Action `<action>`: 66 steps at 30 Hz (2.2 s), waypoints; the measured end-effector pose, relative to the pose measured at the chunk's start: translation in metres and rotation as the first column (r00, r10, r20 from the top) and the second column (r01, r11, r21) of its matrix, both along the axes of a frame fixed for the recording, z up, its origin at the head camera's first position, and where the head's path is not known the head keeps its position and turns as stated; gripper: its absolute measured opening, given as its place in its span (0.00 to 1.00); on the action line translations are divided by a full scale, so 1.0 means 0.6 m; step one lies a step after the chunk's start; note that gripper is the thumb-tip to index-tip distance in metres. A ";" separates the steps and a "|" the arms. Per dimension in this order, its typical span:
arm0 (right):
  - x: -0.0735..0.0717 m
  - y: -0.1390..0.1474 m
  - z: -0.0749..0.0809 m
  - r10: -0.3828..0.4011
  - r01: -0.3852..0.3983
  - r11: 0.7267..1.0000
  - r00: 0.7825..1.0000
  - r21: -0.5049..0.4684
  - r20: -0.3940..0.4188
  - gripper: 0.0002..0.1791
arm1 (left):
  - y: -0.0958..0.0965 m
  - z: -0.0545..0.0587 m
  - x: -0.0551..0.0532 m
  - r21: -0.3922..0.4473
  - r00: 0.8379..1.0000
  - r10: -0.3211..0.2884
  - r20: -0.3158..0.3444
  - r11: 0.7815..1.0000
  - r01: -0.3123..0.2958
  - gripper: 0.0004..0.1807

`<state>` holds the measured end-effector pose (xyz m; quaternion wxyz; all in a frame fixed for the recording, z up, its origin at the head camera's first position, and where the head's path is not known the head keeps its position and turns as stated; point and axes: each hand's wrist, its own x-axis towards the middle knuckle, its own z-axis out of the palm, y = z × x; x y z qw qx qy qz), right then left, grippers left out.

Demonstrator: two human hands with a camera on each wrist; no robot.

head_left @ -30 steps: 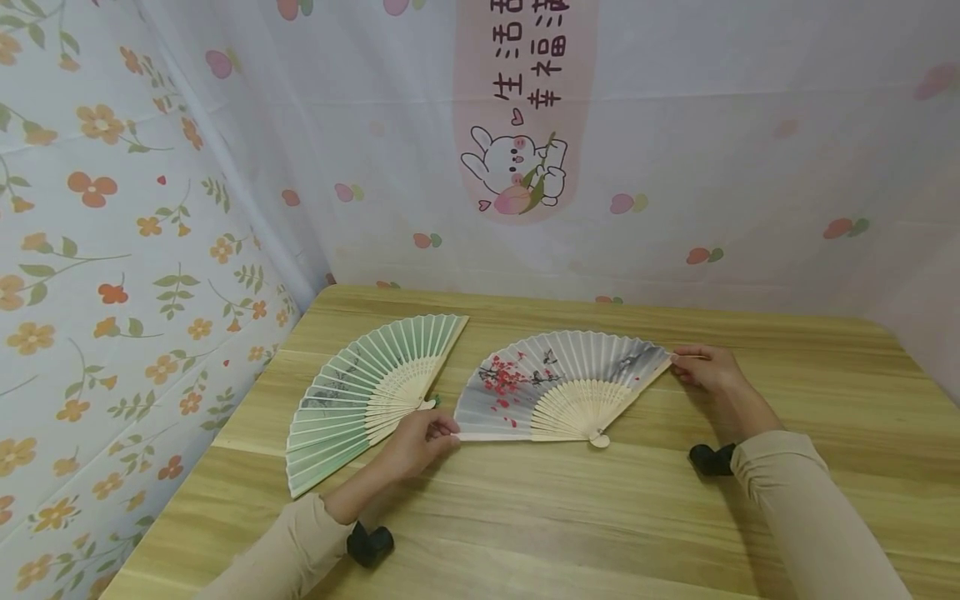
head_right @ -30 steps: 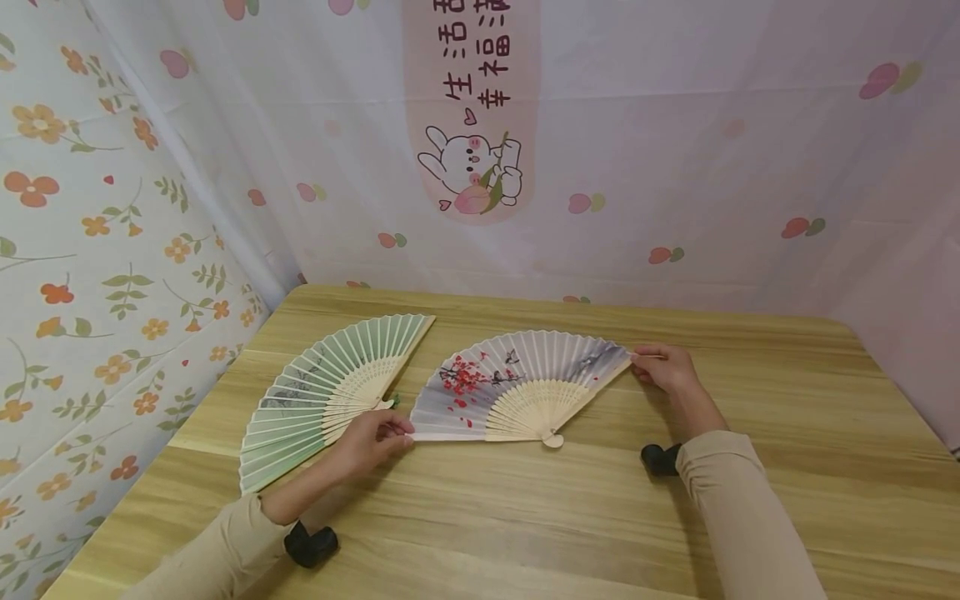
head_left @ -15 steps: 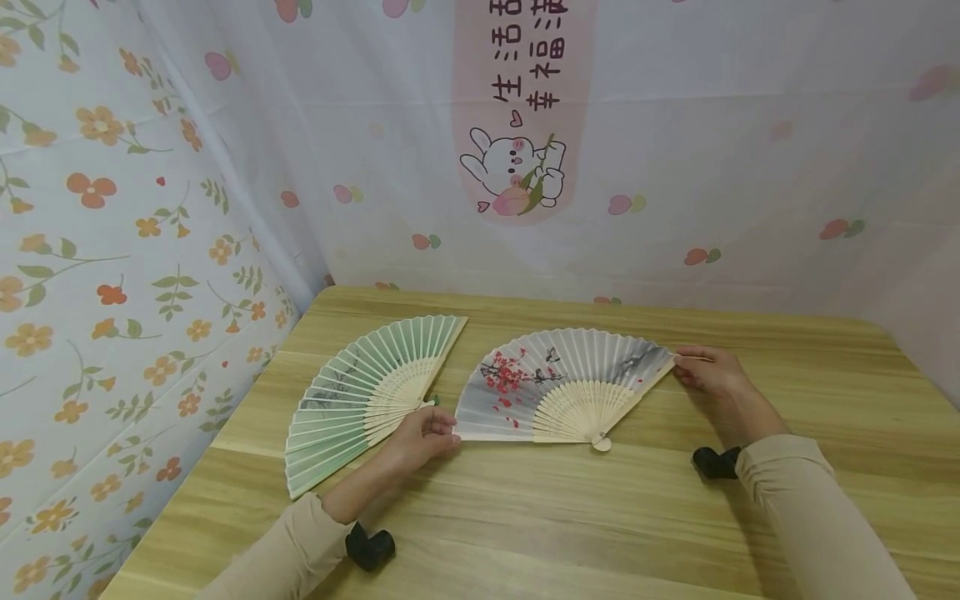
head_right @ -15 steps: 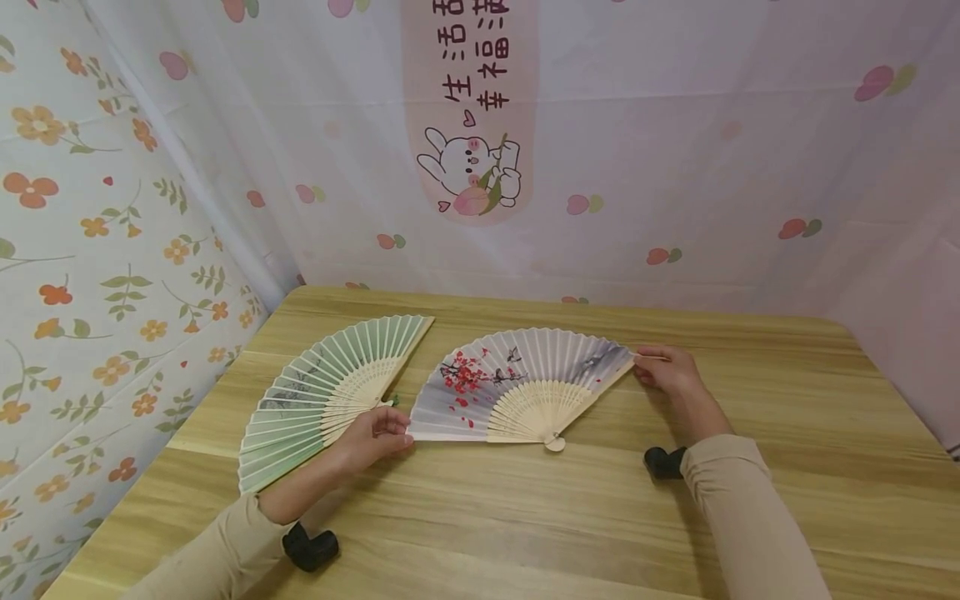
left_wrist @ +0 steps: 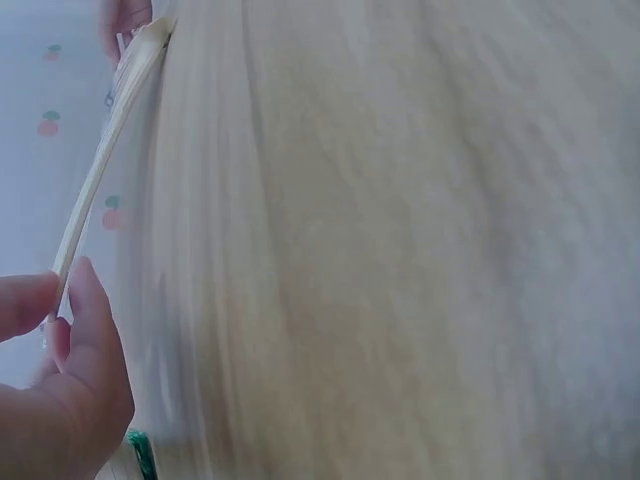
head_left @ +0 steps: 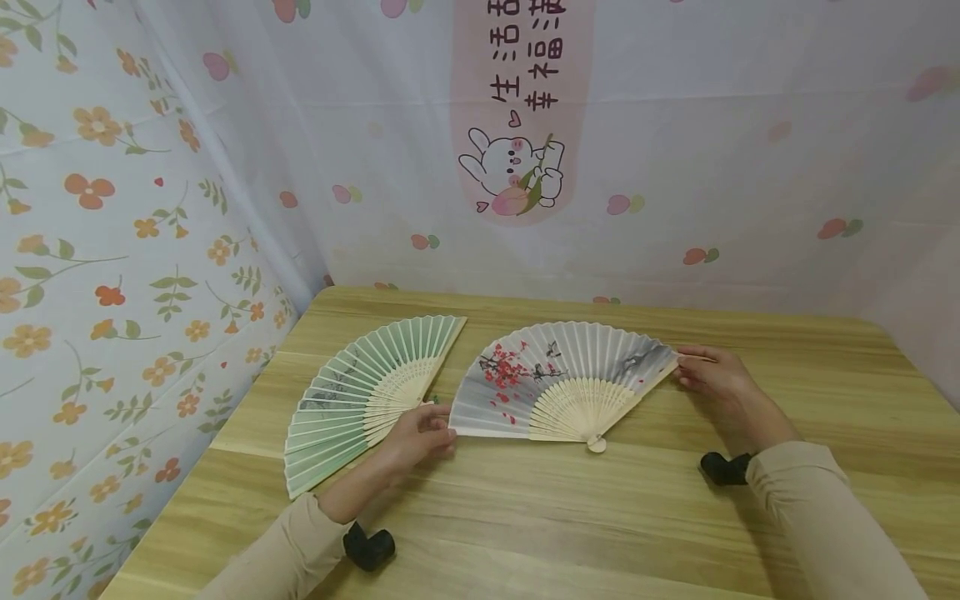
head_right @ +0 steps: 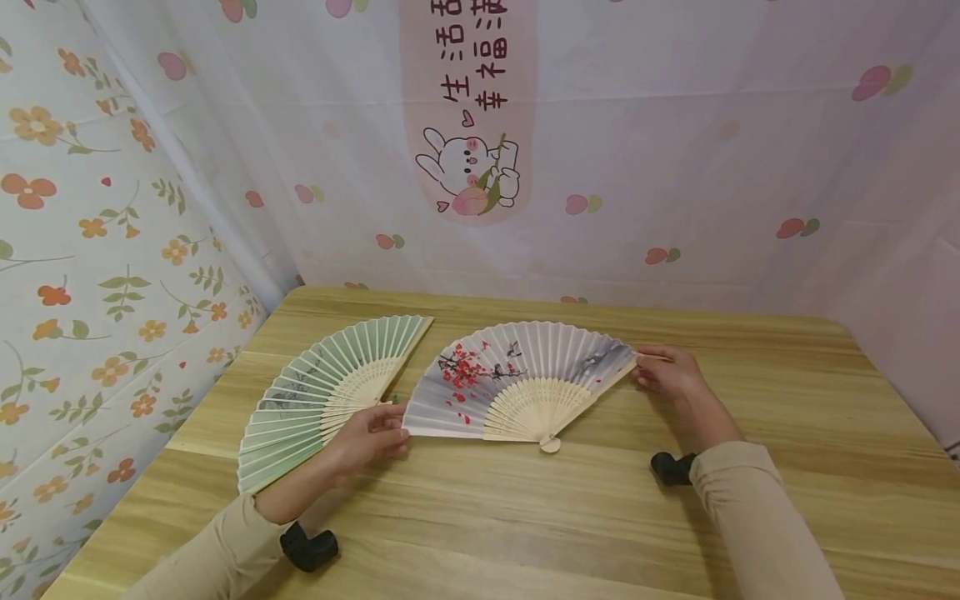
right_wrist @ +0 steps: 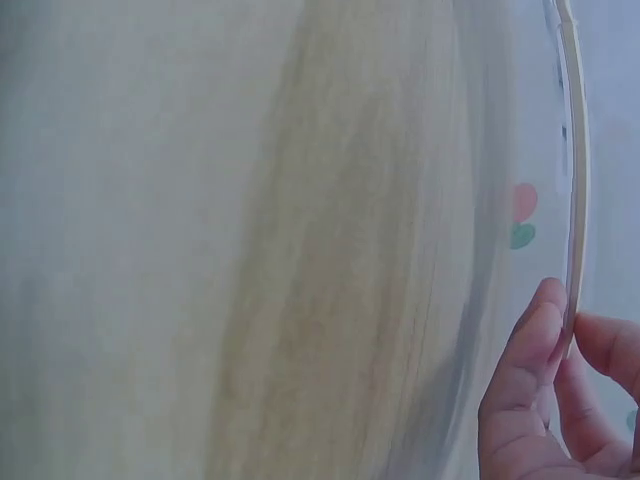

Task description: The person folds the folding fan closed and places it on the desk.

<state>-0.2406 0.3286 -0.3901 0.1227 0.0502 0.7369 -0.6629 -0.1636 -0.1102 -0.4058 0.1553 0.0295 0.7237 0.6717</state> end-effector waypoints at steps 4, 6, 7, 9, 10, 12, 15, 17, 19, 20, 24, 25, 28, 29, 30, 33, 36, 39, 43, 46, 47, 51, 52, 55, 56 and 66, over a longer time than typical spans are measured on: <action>0.005 0.001 0.004 0.032 -0.032 0.999 0.999 -0.015 -0.004 0.32 | -0.001 0.003 0.000 0.025 1.000 0.023 0.016 0.999 -0.023 0.23; 0.009 0.002 0.004 0.042 -0.042 0.999 0.999 -0.030 -0.010 0.32 | -0.003 0.005 -0.001 0.032 0.999 0.030 0.018 0.999 -0.030 0.22; 0.011 0.003 0.004 0.047 -0.048 0.998 0.999 -0.044 -0.018 0.32 | -0.004 0.005 -0.001 0.033 0.999 0.034 0.019 0.999 -0.035 0.22; 0.015 0.004 0.004 0.052 -0.054 0.996 0.998 -0.077 -0.030 0.28 | -0.005 0.005 -0.002 0.023 0.999 0.040 0.019 0.999 -0.040 0.21; 0.018 0.005 0.004 0.053 -0.056 0.994 0.998 -0.096 -0.036 0.25 | -0.006 0.006 -0.002 0.018 0.999 0.043 0.019 0.999 -0.044 0.20; 0.025 0.007 0.004 0.056 -0.062 0.989 0.997 -0.133 -0.048 0.18 | -0.007 0.008 -0.003 0.018 0.998 0.050 0.028 0.999 -0.050 0.20; 0.034 0.007 0.004 0.061 -0.073 0.982 0.996 -0.172 -0.070 0.09 | -0.008 0.012 -0.006 0.047 0.998 0.048 0.046 0.998 -0.050 0.19; 0.041 0.007 0.004 0.066 -0.081 0.976 0.995 -0.204 -0.079 0.09 | -0.010 0.014 -0.008 0.081 0.997 0.043 0.058 0.996 -0.048 0.19; 0.046 0.005 0.005 0.069 -0.086 0.965 0.994 -0.246 -0.080 0.10 | -0.012 0.017 -0.011 0.112 0.997 0.041 0.063 0.993 -0.048 0.19; 0.049 0.005 0.005 0.067 -0.085 0.959 0.995 -0.270 -0.074 0.11 | -0.014 0.018 -0.013 0.128 0.997 0.042 0.065 0.991 -0.050 0.18; 0.059 0.000 0.010 0.056 -0.072 0.928 0.997 -0.366 -0.053 0.11 | -0.019 0.023 -0.019 0.196 0.996 0.058 0.071 0.978 -0.070 0.17; 0.061 -0.002 0.011 0.053 -0.068 0.921 0.997 -0.384 -0.050 0.11 | -0.021 0.025 -0.020 0.206 0.996 0.062 0.070 0.976 -0.076 0.17; 0.065 -0.006 0.014 0.061 -0.078 0.910 0.997 -0.408 -0.055 0.10 | -0.026 0.030 -0.021 0.208 0.996 0.072 0.061 0.975 -0.083 0.17; 0.066 -0.008 0.016 0.064 -0.082 0.907 0.996 -0.413 -0.057 0.10 | -0.027 0.032 -0.022 0.201 0.996 0.069 0.055 0.976 -0.079 0.17; 0.067 -0.009 0.017 0.069 -0.087 0.903 0.996 -0.421 -0.058 0.10 | -0.029 0.035 -0.022 0.192 0.997 0.067 0.049 0.978 -0.075 0.17; 0.071 -0.011 0.023 0.083 -0.101 0.888 0.995 -0.448 -0.060 0.10 | -0.033 0.040 -0.024 0.186 0.998 0.060 0.031 0.980 -0.065 0.18; 0.075 -0.013 0.030 0.089 -0.104 0.877 0.995 -0.468 -0.054 0.11 | -0.036 0.043 -0.025 0.195 0.998 0.062 0.023 0.979 -0.065 0.17; 0.078 -0.015 0.034 0.097 -0.107 0.864 0.994 -0.491 -0.045 0.12 | -0.038 0.047 -0.026 0.202 0.997 0.070 0.011 0.977 -0.071 0.16; 0.082 -0.015 0.039 0.112 -0.117 0.841 0.993 -0.529 -0.040 0.14 | -0.040 0.054 -0.029 0.198 0.997 0.078 0.005 0.977 -0.078 0.15; 0.084 -0.015 0.045 0.120 -0.125 0.826 0.992 -0.549 -0.045 0.14 | -0.042 0.059 -0.031 0.210 0.997 0.080 0.010 0.974 -0.081 0.15; 0.085 -0.016 0.046 0.120 -0.126 0.822 0.992 -0.556 -0.048 0.14 | -0.042 0.060 -0.032 0.215 0.996 0.083 0.012 0.973 -0.083 0.16; 0.087 -0.017 0.051 0.114 -0.127 0.811 0.992 -0.571 -0.059 0.14 | -0.045 0.065 -0.035 0.219 0.995 0.104 0.001 0.970 -0.102 0.17; 0.088 -0.018 0.052 0.111 -0.127 0.806 0.992 -0.578 -0.062 0.14 | -0.046 0.065 -0.036 0.214 0.994 0.112 -0.004 0.971 -0.108 0.17; 0.090 -0.018 0.054 0.108 -0.128 0.791 0.992 -0.598 -0.070 0.14 | -0.049 0.066 -0.040 0.211 0.992 0.123 -0.014 0.970 -0.118 0.18; 0.090 -0.019 0.054 0.108 -0.129 0.785 0.992 -0.606 -0.071 0.14 | -0.050 0.066 -0.041 0.214 0.992 0.127 -0.015 0.969 -0.121 0.18; 0.095 -0.020 0.061 0.151 -0.167 0.740 0.985 -0.652 -0.081 0.15 | -0.056 0.078 -0.050 0.265 0.990 0.137 -0.015 0.956 -0.128 0.11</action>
